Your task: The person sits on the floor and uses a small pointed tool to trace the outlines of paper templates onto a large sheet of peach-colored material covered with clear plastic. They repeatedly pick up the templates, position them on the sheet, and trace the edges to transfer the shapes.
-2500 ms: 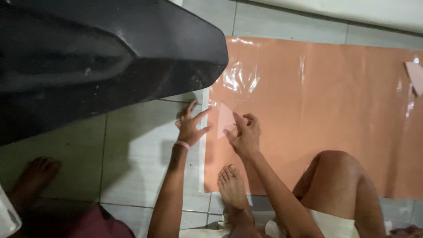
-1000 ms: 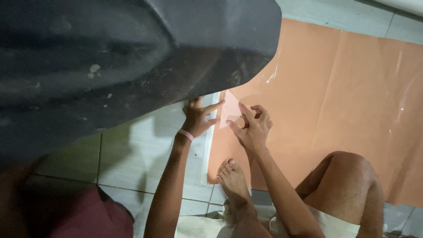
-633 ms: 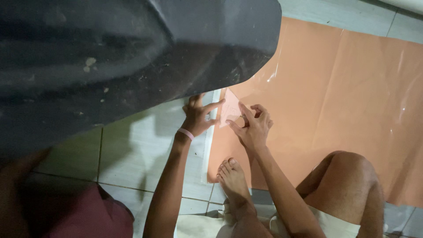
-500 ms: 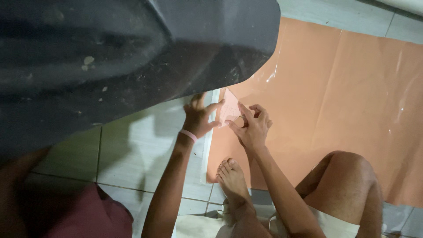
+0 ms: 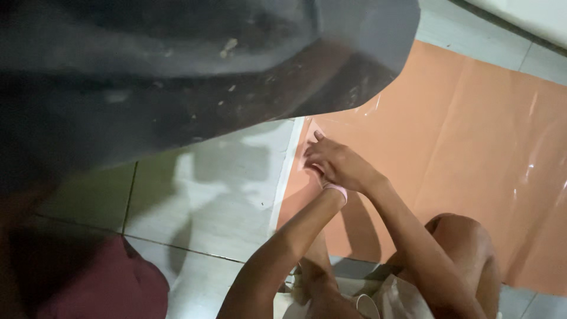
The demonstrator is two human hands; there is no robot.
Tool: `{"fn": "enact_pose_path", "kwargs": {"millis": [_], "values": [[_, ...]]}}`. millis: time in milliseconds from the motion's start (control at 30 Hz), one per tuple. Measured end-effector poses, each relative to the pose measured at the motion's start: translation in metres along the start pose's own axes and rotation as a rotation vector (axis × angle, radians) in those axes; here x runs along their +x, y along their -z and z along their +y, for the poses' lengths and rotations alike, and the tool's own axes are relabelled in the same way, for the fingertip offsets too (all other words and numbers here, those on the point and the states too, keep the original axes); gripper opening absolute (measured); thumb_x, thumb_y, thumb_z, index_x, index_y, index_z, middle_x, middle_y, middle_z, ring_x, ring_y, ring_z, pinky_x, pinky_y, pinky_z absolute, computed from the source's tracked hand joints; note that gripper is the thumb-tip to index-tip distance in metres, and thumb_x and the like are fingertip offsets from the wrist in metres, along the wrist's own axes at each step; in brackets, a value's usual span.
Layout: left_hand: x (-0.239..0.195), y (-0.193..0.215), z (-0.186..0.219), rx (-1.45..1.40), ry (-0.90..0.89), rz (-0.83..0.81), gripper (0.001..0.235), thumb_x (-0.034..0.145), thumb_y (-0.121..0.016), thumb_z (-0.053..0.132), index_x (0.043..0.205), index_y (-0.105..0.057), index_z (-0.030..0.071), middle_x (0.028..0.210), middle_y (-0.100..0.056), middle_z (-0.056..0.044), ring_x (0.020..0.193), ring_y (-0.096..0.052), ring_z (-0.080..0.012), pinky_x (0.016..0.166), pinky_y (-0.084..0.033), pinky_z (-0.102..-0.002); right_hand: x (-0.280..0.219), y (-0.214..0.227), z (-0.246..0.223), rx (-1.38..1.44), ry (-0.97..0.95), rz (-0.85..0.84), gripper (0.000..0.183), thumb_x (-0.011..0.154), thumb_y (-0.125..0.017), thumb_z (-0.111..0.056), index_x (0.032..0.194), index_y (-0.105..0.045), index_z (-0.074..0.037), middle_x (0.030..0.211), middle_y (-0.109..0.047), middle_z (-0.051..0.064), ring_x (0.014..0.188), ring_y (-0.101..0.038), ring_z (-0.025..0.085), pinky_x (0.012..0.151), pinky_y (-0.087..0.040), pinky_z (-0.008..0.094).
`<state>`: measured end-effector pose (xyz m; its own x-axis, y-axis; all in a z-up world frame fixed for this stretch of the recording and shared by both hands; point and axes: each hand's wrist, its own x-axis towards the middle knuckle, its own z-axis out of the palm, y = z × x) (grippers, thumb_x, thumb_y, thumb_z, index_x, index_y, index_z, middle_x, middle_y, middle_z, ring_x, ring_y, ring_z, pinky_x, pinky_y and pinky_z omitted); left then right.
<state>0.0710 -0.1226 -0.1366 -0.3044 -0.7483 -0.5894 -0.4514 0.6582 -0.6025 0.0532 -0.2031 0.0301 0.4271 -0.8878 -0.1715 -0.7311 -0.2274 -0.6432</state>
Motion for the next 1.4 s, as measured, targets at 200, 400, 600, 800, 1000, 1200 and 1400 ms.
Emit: {"fn": "enact_pose_path", "kwargs": {"millis": [200,400,600,800,1000,1200,1400], "values": [[0.016,0.02,0.021,-0.507,0.379,-0.201,0.048,0.105,-0.034,0.004,0.152,-0.032,-0.004,0.146,-0.049,-0.024,0.126,-0.055,-0.0293,0.103,-0.047,-0.034,0.008,-0.011,0.013,-0.021,0.183,-0.169,0.015,0.091,-0.066,-0.014,0.103,-0.074,-0.013,0.111,-0.075,0.004,0.123,-0.065,0.028,0.124,-0.025,0.046],[0.011,0.019,0.0,-0.474,0.383,-0.181,0.053,0.093,-0.049,-0.005,0.146,-0.043,-0.004,0.145,-0.053,-0.027,0.126,-0.057,-0.0357,0.095,-0.052,-0.04,0.01,-0.026,0.021,-0.058,0.143,-0.206,0.021,0.086,-0.065,-0.009,0.102,-0.076,-0.018,0.111,-0.077,0.001,0.125,-0.062,0.032,0.125,-0.023,0.048],[-0.012,0.002,-0.043,-0.055,-0.028,0.085,0.059,0.081,-0.064,-0.014,0.139,-0.055,-0.005,0.143,-0.056,-0.03,0.125,-0.059,-0.0421,0.087,-0.056,-0.046,0.014,-0.012,0.019,-0.099,-0.02,-0.122,0.014,0.088,-0.072,-0.021,0.1,-0.075,-0.018,0.098,-0.076,0.005,0.097,-0.073,0.028,0.1,-0.051,0.042],[-0.027,0.009,-0.105,-0.169,-0.014,0.331,0.093,0.058,-0.08,-0.018,0.143,-0.045,-0.004,0.139,-0.053,-0.036,0.114,-0.064,-0.0454,0.082,-0.06,-0.04,0.024,0.014,0.05,-0.039,-0.151,0.244,0.021,0.093,-0.071,-0.016,0.113,-0.074,-0.01,0.098,-0.074,0.016,0.084,-0.07,0.038,0.074,-0.057,0.045],[-0.018,-0.015,-0.117,-0.706,-0.107,0.48,0.038,0.093,-0.058,0.01,0.129,-0.063,-0.003,0.135,-0.059,-0.033,0.11,-0.065,-0.0407,0.074,-0.055,-0.041,0.007,0.001,0.052,0.091,-0.233,0.311,0.03,0.091,-0.064,-0.007,0.12,-0.072,-0.011,0.102,-0.075,0.014,0.082,-0.071,0.035,0.074,-0.058,0.042],[-0.013,-0.067,-0.17,-1.087,-0.202,0.886,0.017,0.087,-0.065,0.017,0.097,-0.078,0.016,0.126,-0.07,-0.012,0.106,-0.065,-0.0263,0.087,-0.048,-0.045,-0.033,-0.028,0.037,-0.1,-0.205,0.39,0.03,0.09,-0.069,-0.007,0.119,-0.07,-0.012,0.099,-0.076,0.013,0.079,-0.072,0.034,0.071,-0.058,0.042],[-0.008,-0.084,-0.193,-1.295,-0.283,0.98,0.018,0.085,-0.07,0.013,0.097,-0.082,0.02,0.122,-0.073,-0.002,0.102,-0.063,-0.0215,0.091,-0.046,-0.043,-0.07,-0.081,0.001,-0.274,-0.204,0.366,0.042,0.083,-0.065,-0.004,0.125,-0.064,-0.003,0.114,-0.075,0.015,0.084,-0.074,0.029,0.072,-0.061,0.038]]}}
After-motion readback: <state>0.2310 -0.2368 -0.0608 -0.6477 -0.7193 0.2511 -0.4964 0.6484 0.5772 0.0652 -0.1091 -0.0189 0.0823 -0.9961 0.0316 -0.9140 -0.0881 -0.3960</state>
